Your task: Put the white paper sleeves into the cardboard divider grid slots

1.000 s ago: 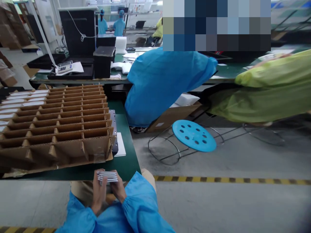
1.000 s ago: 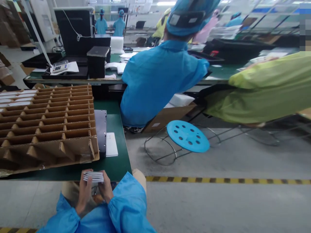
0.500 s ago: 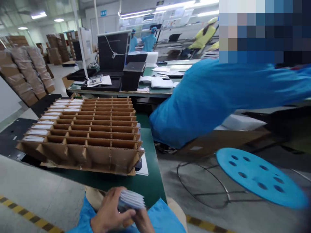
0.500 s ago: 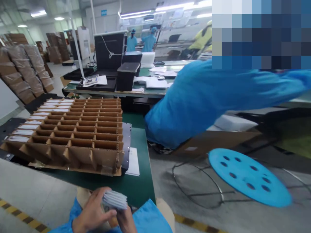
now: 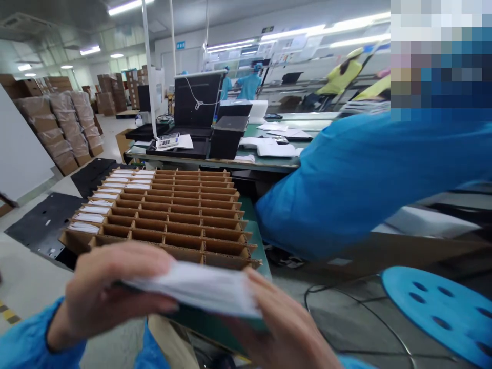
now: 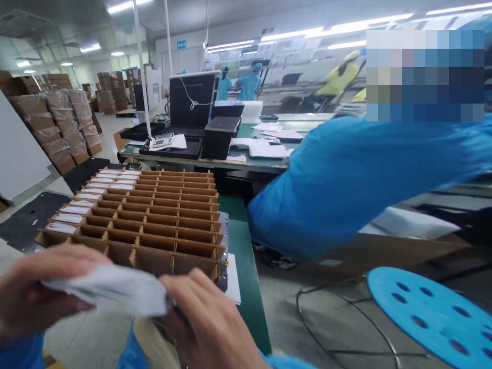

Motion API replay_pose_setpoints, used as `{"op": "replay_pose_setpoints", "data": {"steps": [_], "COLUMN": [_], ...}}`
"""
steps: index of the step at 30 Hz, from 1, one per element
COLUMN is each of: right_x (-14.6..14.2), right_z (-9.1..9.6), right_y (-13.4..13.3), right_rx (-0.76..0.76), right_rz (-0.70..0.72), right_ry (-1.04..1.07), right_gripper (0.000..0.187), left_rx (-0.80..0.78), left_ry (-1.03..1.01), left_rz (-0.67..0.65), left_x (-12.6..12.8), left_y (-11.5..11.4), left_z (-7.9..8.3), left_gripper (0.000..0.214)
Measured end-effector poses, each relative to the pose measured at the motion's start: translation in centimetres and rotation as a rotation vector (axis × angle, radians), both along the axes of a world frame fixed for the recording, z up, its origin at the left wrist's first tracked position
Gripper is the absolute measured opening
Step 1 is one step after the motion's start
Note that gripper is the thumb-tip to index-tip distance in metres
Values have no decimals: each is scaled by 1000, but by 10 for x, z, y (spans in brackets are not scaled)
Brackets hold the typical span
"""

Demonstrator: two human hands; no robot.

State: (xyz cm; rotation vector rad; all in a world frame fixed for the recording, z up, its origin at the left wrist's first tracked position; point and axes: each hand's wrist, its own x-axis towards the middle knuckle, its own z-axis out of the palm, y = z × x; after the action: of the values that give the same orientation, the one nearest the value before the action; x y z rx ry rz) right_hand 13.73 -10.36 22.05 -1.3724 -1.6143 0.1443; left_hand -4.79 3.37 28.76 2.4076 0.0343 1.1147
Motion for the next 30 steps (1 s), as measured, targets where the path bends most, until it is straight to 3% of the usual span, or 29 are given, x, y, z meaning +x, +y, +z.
{"op": "replay_pose_setpoints", "data": {"steps": [2, 5, 9, 12, 16, 20, 30], "right_x": [4, 4, -6, -14, -19, -21, -18], "right_z": [30, 51, 44, 34, 26, 19, 7], "right_y": [45, 124, 220, 267, 294, 303, 317], "right_rx": [8, -18, -120, -142, -188, -216, -204], "right_rz": [-52, -116, -154, -158, -127, -140, -155], "right_ry": [-18, -10, -2, -33, -47, -24, -23], "right_gripper": [8, 6, 4, 6, 8, 11, 11], "left_rx": [115, 96, -145, -233, -226, -317, -349], "left_ry": [-89, -144, -95, -39, -54, -52, -11], "left_rz": [143, 297, 459, 499, 475, 462, 451], "left_x": [4, 12, 11, 1, -6, -5, -3], "left_y": [30, 88, 172, 218, 255, 275, 281], "left_z": [23, 40, 33, 22, 9, -4, 0], "left_gripper": [36, 23, 31, 38, 39, 44, 51]}}
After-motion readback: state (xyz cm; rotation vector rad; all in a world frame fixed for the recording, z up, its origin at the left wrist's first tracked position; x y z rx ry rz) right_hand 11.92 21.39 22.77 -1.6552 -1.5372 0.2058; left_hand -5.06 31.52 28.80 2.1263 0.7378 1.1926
